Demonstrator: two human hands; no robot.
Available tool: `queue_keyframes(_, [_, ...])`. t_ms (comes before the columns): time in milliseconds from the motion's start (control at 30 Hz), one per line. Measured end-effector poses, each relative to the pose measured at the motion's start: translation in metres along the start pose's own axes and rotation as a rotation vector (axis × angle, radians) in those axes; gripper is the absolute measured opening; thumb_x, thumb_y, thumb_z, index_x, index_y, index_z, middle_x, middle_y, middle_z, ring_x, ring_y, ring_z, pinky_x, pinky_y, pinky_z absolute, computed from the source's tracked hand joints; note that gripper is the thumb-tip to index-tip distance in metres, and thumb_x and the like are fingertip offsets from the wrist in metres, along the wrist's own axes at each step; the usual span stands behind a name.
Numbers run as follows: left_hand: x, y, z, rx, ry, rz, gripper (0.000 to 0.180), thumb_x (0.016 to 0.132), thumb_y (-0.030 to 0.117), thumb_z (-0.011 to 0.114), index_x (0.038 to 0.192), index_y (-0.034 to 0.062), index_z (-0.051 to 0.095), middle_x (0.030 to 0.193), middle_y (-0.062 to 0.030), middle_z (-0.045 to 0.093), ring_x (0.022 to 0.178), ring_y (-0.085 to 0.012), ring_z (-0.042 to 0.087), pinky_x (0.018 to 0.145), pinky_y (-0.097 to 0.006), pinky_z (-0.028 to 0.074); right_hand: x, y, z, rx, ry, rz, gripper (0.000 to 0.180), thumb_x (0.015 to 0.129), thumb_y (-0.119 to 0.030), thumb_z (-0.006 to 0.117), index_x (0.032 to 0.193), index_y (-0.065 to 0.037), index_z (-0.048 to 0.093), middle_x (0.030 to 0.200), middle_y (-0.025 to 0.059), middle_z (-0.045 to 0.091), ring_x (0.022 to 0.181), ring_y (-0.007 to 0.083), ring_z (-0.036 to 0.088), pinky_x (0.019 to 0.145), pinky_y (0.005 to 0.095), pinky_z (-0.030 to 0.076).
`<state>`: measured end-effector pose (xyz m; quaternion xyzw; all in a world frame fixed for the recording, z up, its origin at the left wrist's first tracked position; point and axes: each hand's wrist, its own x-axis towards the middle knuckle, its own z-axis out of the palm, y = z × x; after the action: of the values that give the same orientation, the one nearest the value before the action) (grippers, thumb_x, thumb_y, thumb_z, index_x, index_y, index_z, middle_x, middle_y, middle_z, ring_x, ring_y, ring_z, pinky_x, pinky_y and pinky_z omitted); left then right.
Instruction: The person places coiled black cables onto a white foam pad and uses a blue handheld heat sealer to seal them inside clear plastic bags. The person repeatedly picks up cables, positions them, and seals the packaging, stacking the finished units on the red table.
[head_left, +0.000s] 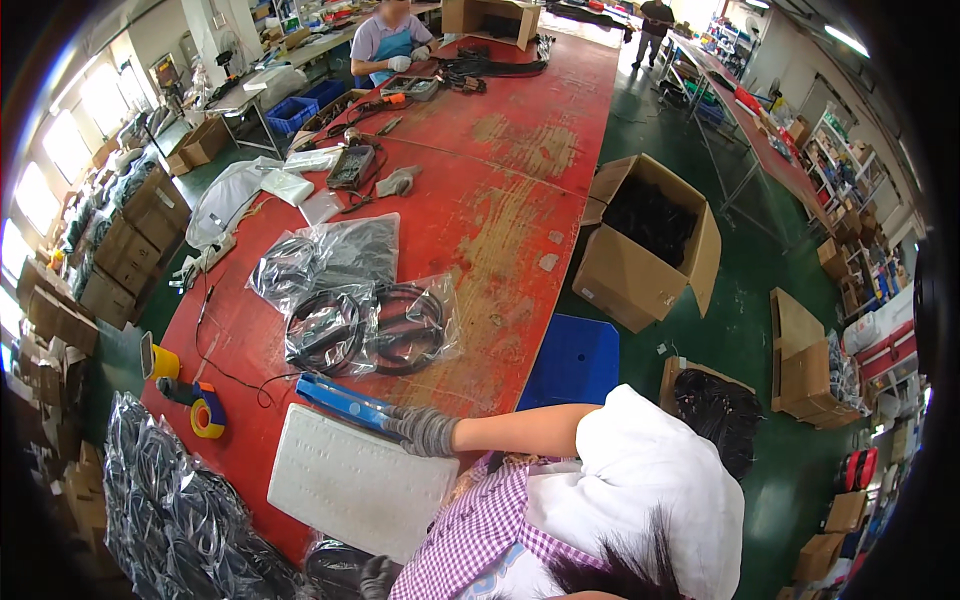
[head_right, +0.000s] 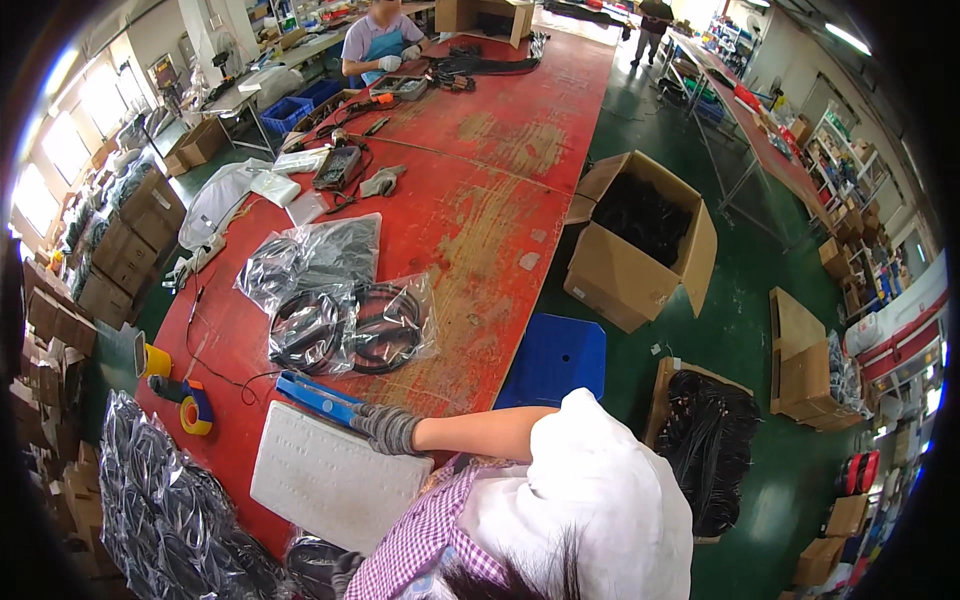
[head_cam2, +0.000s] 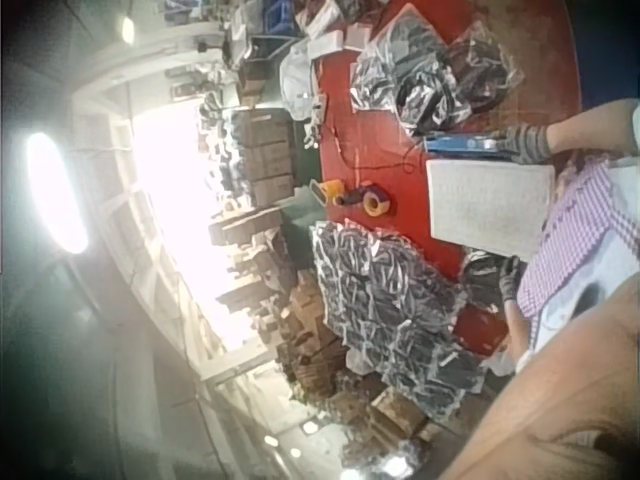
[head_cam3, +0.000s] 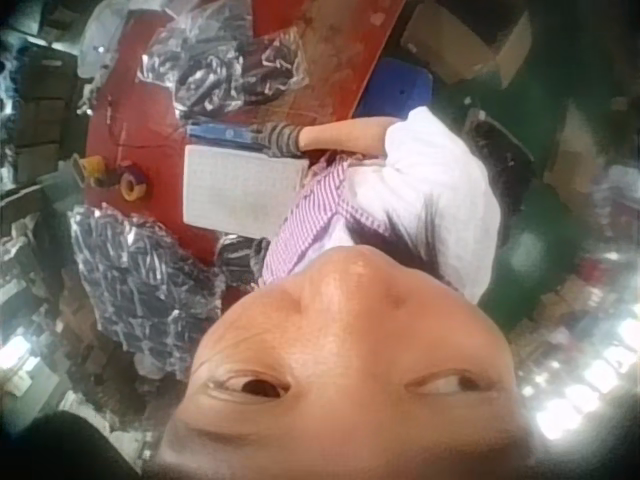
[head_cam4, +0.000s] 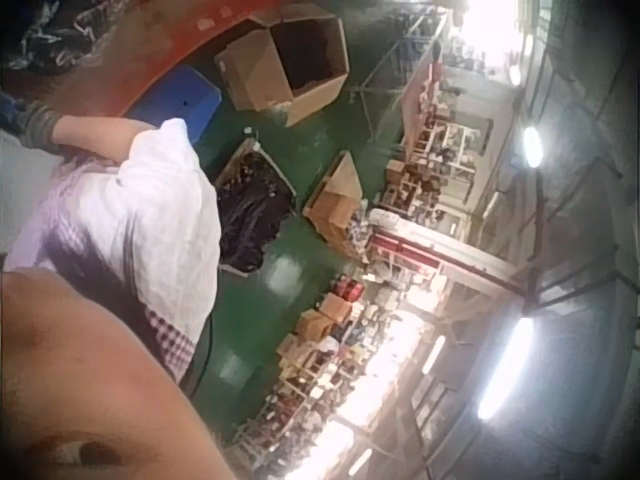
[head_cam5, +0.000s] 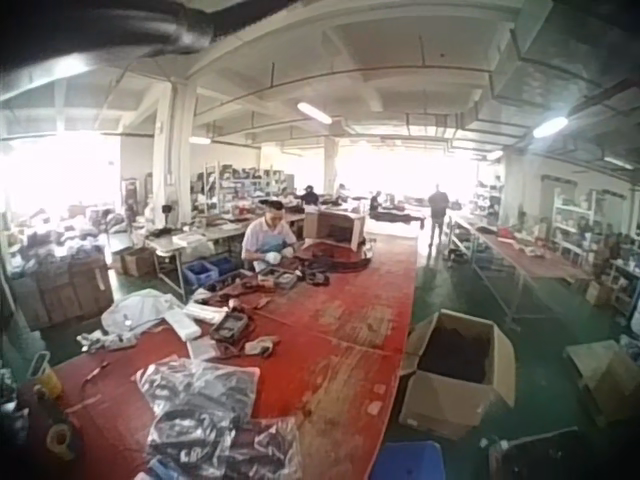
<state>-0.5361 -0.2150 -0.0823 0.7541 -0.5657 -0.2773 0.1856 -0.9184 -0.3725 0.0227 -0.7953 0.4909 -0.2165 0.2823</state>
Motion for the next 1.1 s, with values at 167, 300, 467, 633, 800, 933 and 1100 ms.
queue_keyframes(167, [-0.031,0.056,0.014,-0.241,-0.197,-0.068,0.029,0.077,0.012,0.052,0.105,0.0056,0.052,0.099,-0.0118,0.057,0.092,-0.0192,0.052,0.08,-0.031,0.04,0.011,0.018,0.03,-0.665,0.258,-0.361,0.029,0.07,-0.015,0.051,0.096,-0.001,0.054,0.084,0.018,0.057,0.062,0.0252,0.056,0.054,0.0352,0.047])
queue_keyframes(300, [-0.101,0.085,0.015,-0.559,-0.322,-0.274,0.027,0.076,0.008,0.054,0.103,0.0057,0.053,0.097,-0.0105,0.058,0.089,-0.0175,0.054,0.078,-0.029,0.042,0.004,0.01,0.023,-2.213,0.616,-0.388,0.031,0.078,-0.015,0.042,0.105,0.0,0.049,0.082,0.0127,0.059,0.055,0.0161,0.055,0.044,0.0275,0.047])
queue_keyframes(467, [-0.136,0.112,-0.011,-0.502,-0.18,-0.308,0.022,0.077,0.009,0.056,0.098,0.004,0.055,0.092,-0.0107,0.06,0.085,-0.0175,0.056,0.074,-0.028,0.044,-0.024,-0.028,-0.019,-0.187,0.106,-0.185,0.04,0.071,-0.014,0.058,0.109,-0.005,0.049,0.117,0.0155,0.042,0.108,0.0287,0.04,0.091,0.0378,0.033])
queue_keyframes(633, [-0.15,0.116,-0.04,-0.338,-0.233,-0.311,0.016,0.074,0.008,0.06,0.09,0.0044,0.058,0.083,-0.0062,0.06,0.08,-0.0143,0.056,0.072,-0.026,0.046,-0.042,-0.071,-0.028,-0.269,0.064,-0.534,0.03,0.07,-0.01,0.06,0.1,-0.01,0.056,0.103,0.0129,0.051,0.096,0.0241,0.049,0.082,0.0347,0.041])
queue_keyframes(800, [-0.161,0.199,-0.048,-1.236,-0.318,-0.27,0.031,0.08,0.0,0.046,0.111,0.0024,0.048,0.111,-0.0114,0.051,0.102,-0.0184,0.049,0.089,-0.031,0.039,-0.051,-0.107,-0.009,0.48,-0.702,-0.283,0.027,0.075,-0.015,0.057,0.1,-0.006,0.056,0.1,0.0125,0.054,0.092,0.0245,0.052,0.081,0.0338,0.042])
queue_keyframes(933, [-0.199,0.174,-0.033,-1.55,-0.653,-0.033,0.044,0.076,0.017,0.059,0.116,0.003,0.046,0.11,-0.0089,0.053,0.102,-0.0144,0.047,0.088,-0.028,0.037,-0.057,-0.116,0.003,0.572,-1.116,-0.398,0.026,0.077,-0.019,0.055,0.097,-0.003,0.057,0.097,0.0123,0.056,0.091,0.0249,0.053,0.082,0.0349,0.041])
queue_keyframes(1100, [-0.208,0.146,-0.043,-1.201,-0.732,-0.237,0.035,0.077,0.02,0.058,0.106,0.0009,0.053,0.103,-0.0098,0.057,0.098,-0.0173,0.051,0.085,-0.032,0.04,-0.061,-0.121,0.008,0.489,-1.271,-0.619,0.021,0.077,-0.02,0.054,0.089,-0.004,0.061,0.089,0.0091,0.06,0.086,0.0237,0.055,0.079,0.035,0.042])
